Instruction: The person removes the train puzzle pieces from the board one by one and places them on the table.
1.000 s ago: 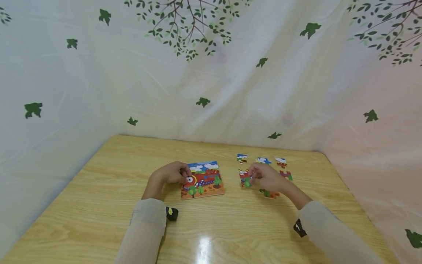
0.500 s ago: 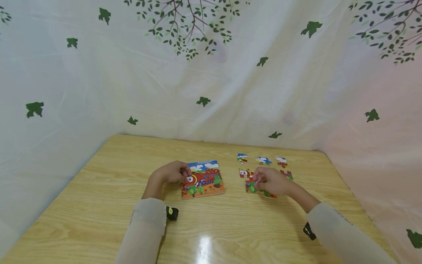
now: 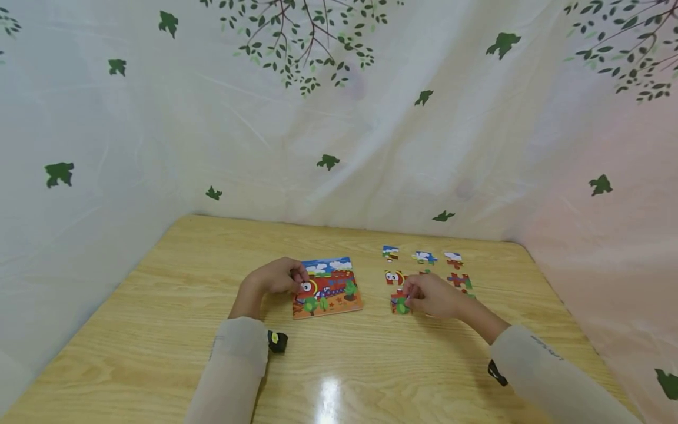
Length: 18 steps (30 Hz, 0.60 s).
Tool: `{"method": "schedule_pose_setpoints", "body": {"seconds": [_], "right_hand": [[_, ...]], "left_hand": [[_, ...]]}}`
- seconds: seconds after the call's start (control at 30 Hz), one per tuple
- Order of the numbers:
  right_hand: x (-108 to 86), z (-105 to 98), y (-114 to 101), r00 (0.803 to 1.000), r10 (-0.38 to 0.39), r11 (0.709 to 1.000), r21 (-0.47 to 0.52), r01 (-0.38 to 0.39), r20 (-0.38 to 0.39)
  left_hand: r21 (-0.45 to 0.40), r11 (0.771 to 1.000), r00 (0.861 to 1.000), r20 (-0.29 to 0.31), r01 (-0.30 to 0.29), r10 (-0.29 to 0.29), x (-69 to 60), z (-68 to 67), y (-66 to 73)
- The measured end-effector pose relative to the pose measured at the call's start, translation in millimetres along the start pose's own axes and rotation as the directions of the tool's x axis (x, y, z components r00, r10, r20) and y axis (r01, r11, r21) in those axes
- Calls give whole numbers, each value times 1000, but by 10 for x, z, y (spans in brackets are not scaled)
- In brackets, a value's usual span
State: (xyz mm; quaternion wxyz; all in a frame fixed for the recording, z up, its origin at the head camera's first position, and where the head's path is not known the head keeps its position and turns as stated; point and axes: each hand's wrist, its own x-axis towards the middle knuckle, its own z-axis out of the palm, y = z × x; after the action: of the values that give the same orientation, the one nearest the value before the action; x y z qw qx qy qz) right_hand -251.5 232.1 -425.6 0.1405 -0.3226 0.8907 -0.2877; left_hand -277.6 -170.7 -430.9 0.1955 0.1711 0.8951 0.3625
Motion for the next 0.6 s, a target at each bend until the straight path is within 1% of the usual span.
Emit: {"method": "schedule_pose_setpoints", "body": {"seconds": [0.23, 0.33, 0.6], "right_hand": [[19, 4, -15, 1000, 5, 999, -47, -5, 4], [31, 2, -28, 1000, -8, 998, -64, 8, 4], [58, 14, -8, 1000, -1, 998, -63, 1, 5]], "left_hand": [[-7, 1000, 1000, 1, 9, -9, 0, -10, 14], [-5, 1000, 1000, 0, 9, -9, -3, -13, 17], [-22, 1000, 1000, 4, 16, -16, -11, -11, 28]]}}
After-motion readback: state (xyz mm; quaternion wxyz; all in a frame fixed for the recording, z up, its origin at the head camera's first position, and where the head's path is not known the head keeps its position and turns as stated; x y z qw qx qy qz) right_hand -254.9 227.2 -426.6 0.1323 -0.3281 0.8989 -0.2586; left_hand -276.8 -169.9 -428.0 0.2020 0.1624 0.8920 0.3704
